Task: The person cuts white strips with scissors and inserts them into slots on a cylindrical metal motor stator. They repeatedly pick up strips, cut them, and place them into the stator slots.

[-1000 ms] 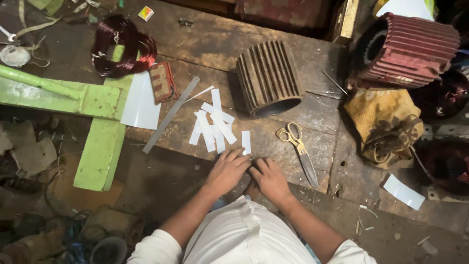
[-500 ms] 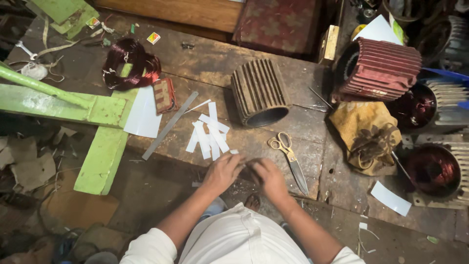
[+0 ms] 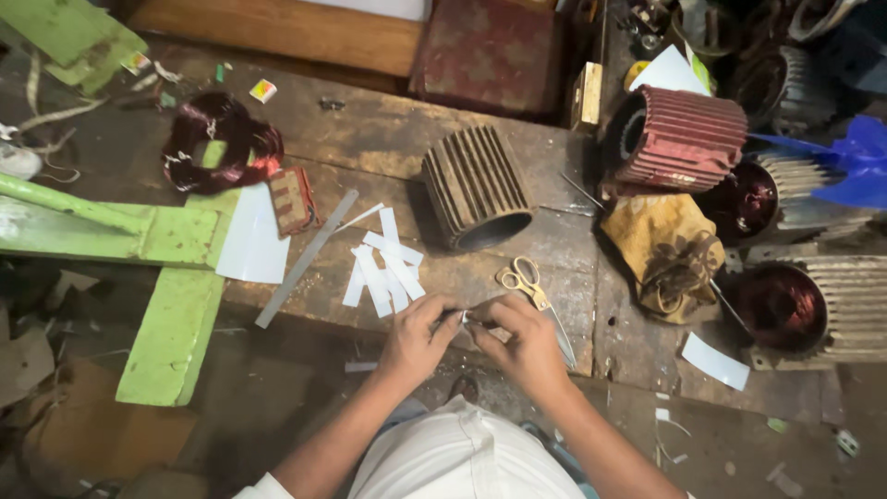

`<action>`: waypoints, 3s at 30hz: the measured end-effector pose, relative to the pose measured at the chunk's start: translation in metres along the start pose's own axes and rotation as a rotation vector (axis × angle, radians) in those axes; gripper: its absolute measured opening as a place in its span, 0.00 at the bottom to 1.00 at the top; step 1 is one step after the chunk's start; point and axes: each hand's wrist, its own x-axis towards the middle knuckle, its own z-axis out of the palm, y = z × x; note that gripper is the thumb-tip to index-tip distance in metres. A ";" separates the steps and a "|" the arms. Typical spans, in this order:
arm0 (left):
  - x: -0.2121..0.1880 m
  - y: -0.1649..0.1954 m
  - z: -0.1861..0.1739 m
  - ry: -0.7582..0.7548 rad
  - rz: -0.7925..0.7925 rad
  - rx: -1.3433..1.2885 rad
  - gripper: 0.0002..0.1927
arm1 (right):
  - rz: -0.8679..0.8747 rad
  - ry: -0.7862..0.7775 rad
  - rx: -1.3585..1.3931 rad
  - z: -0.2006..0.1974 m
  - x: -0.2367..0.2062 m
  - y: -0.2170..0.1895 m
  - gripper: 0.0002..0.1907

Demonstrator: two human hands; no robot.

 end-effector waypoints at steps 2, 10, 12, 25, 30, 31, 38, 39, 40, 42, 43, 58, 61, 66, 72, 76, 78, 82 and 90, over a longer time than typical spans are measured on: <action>-0.002 -0.002 -0.006 -0.006 -0.033 0.014 0.06 | -0.032 0.038 -0.053 0.004 0.001 -0.006 0.10; 0.003 -0.005 -0.018 -0.067 -0.291 -0.435 0.07 | 0.339 0.139 0.309 0.039 0.011 -0.012 0.06; 0.005 -0.004 -0.019 -0.043 -0.268 -0.527 0.08 | 0.437 0.176 0.479 0.048 0.012 -0.013 0.04; -0.010 -0.016 -0.067 -0.029 -0.063 -0.259 0.12 | 0.577 0.094 0.456 0.076 -0.008 -0.019 0.05; -0.013 -0.026 -0.077 -0.084 -0.031 -0.294 0.14 | 0.323 0.203 0.157 0.085 -0.012 -0.039 0.06; -0.013 -0.029 -0.079 -0.133 -0.102 -0.326 0.14 | 0.256 0.231 0.023 0.087 -0.013 -0.045 0.06; -0.019 -0.053 -0.080 -0.238 -0.204 -0.478 0.14 | 0.067 0.261 -0.172 0.101 -0.005 -0.060 0.09; -0.018 -0.055 -0.079 -0.256 -0.248 -0.540 0.15 | 0.154 0.260 -0.157 0.103 -0.005 -0.059 0.10; -0.018 -0.056 -0.077 -0.272 -0.292 -0.607 0.15 | 0.242 0.254 -0.148 0.104 -0.005 -0.057 0.11; -0.017 -0.056 -0.075 -0.235 -0.254 -0.571 0.15 | 0.273 0.269 -0.137 0.106 -0.008 -0.049 0.10; -0.017 -0.054 -0.074 -0.183 -0.175 -0.463 0.15 | 0.216 0.294 -0.131 0.107 -0.008 -0.042 0.09; -0.014 -0.029 -0.072 -0.252 0.083 -0.123 0.20 | 0.321 0.154 0.241 0.094 -0.025 0.066 0.06; -0.018 -0.029 -0.077 -0.239 0.025 -0.140 0.22 | 0.366 0.079 0.182 0.091 -0.023 0.067 0.12; -0.019 -0.041 -0.088 -0.213 -0.131 -0.209 0.20 | 0.464 0.174 0.295 0.084 -0.025 0.066 0.15; -0.022 -0.046 -0.063 -0.150 0.131 -0.086 0.13 | 0.296 0.132 0.054 0.084 -0.023 0.027 0.08; -0.026 -0.043 -0.054 -0.038 0.068 -0.139 0.07 | 0.422 0.088 -0.101 0.080 -0.015 -0.006 0.08; -0.027 -0.040 -0.058 -0.050 0.038 -0.164 0.08 | 0.483 0.070 -0.140 0.079 -0.012 -0.016 0.08; -0.025 -0.033 -0.065 -0.104 0.007 -0.273 0.08 | 0.398 0.143 0.008 0.076 -0.011 -0.023 0.08; -0.024 -0.034 -0.062 -0.088 0.010 -0.230 0.07 | 0.198 0.056 -0.168 0.070 -0.006 -0.032 0.10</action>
